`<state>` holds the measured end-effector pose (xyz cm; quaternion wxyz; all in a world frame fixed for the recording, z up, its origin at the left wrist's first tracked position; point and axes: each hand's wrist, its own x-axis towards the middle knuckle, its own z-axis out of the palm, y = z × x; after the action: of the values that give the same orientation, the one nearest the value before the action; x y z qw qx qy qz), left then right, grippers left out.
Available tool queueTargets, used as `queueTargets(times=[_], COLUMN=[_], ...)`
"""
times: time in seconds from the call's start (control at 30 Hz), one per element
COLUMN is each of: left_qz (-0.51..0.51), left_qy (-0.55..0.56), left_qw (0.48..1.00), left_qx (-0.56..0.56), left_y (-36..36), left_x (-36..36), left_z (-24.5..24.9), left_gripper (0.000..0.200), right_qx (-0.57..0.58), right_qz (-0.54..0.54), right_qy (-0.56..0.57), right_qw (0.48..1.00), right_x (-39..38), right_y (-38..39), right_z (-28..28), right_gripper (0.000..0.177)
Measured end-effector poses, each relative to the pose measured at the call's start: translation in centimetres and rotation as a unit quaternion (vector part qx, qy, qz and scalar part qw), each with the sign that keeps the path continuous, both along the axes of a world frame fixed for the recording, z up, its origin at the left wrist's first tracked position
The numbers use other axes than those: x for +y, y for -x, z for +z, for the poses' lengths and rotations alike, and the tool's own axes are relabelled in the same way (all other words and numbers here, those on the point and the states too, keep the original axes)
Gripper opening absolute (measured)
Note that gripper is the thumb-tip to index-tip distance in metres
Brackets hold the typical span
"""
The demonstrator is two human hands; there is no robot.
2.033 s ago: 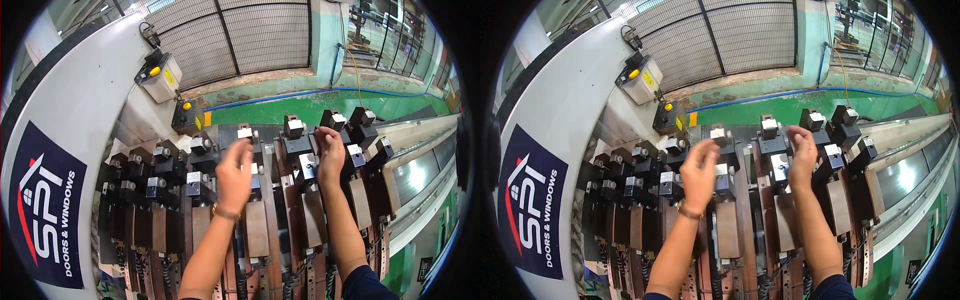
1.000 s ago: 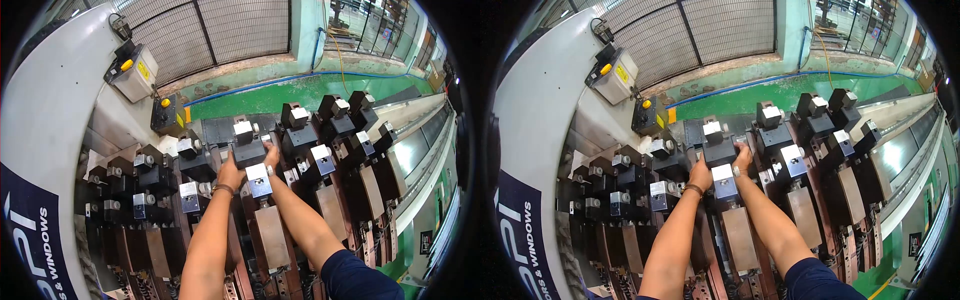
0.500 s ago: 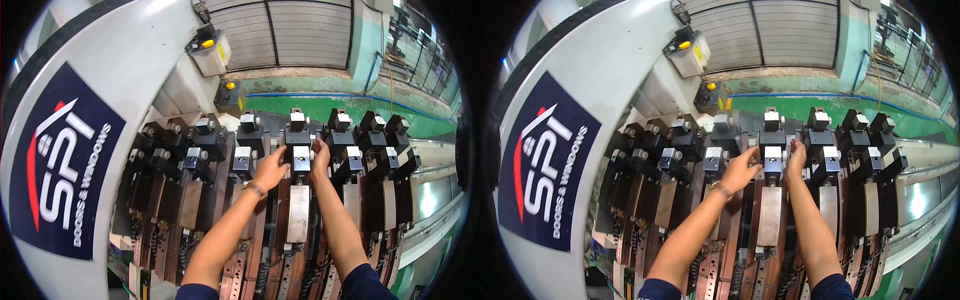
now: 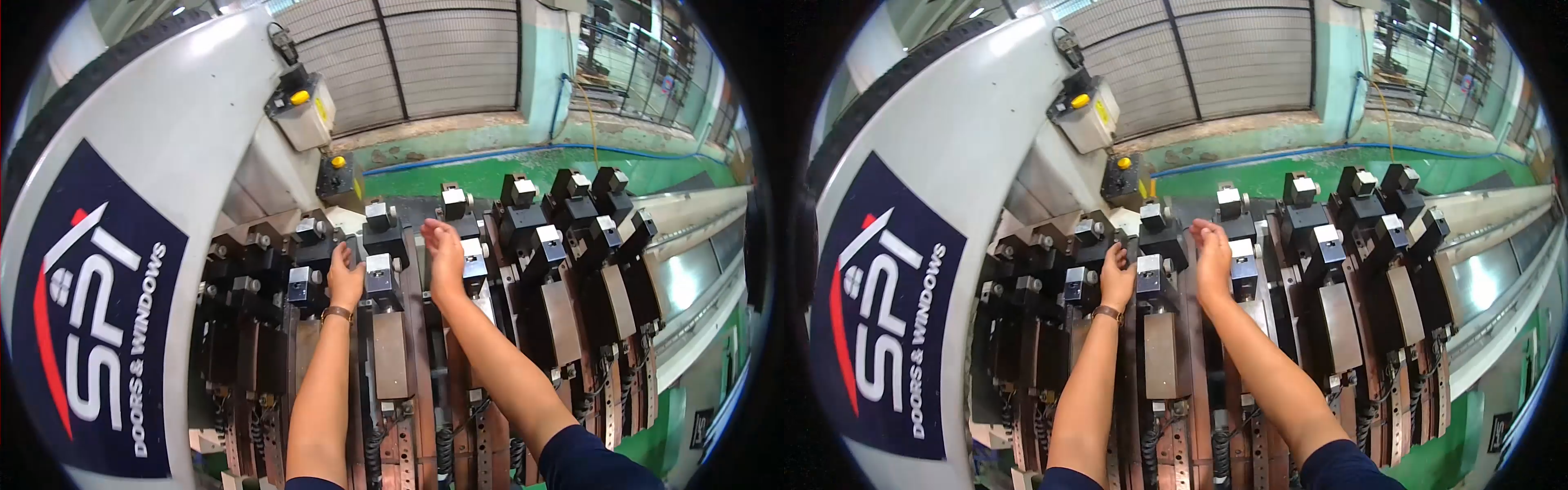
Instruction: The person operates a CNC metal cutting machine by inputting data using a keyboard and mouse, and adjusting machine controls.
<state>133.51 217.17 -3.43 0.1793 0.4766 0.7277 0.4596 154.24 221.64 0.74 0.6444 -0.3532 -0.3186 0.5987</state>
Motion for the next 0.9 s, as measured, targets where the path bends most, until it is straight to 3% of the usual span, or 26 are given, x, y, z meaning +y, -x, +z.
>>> queueTargets(times=[0.13,0.2,0.37,0.6,0.67,0.77,0.9], left_qz=[-0.051,-0.083,-0.135,-0.155,-0.15,-0.175,-0.137], left_qy=[0.039,0.035,0.066,0.135,0.132,0.122,0.165], left_qw=[0.998,0.995,0.988,0.977,0.975,0.97,0.969], left_qx=[-0.02,-0.03,0.036,0.062,0.098,0.114,0.125], left_y=[1.2,1.5,2.2,3.2,3.5,3.2,3.0], left_x=[4.2,5.4,7.1,8.4,8.6,7.4,6.7], left_z=[-5.8,-6.4,-5.6,-6.1,-6.8,-5.4,-6.9], left_gripper=[0.061,0.057,0.09,0.092,0.081,0.068,0.065], right_qx=[-0.109,-0.109,-0.159,-0.261,-0.253,-0.297,-0.363], right_qz=[-0.014,-0.039,-0.075,-0.138,-0.153,-0.16,-0.174], right_qy=[0.046,0.096,0.122,0.082,0.074,0.056,0.037], right_qw=[0.993,0.989,0.977,0.952,0.952,0.94,0.915], right_x=[3.5,5.3,9.7,9.9,11.3,9.8,8.1], right_y=[4.4,5.8,8.1,9.6,10.1,9.5,9.2], right_z=[-8.4,-11.1,-16.2,-14.8,-17.3,-16.6,-16.6], right_gripper=[0.036,0.04,0.048,0.054,0.053,0.05,0.046])
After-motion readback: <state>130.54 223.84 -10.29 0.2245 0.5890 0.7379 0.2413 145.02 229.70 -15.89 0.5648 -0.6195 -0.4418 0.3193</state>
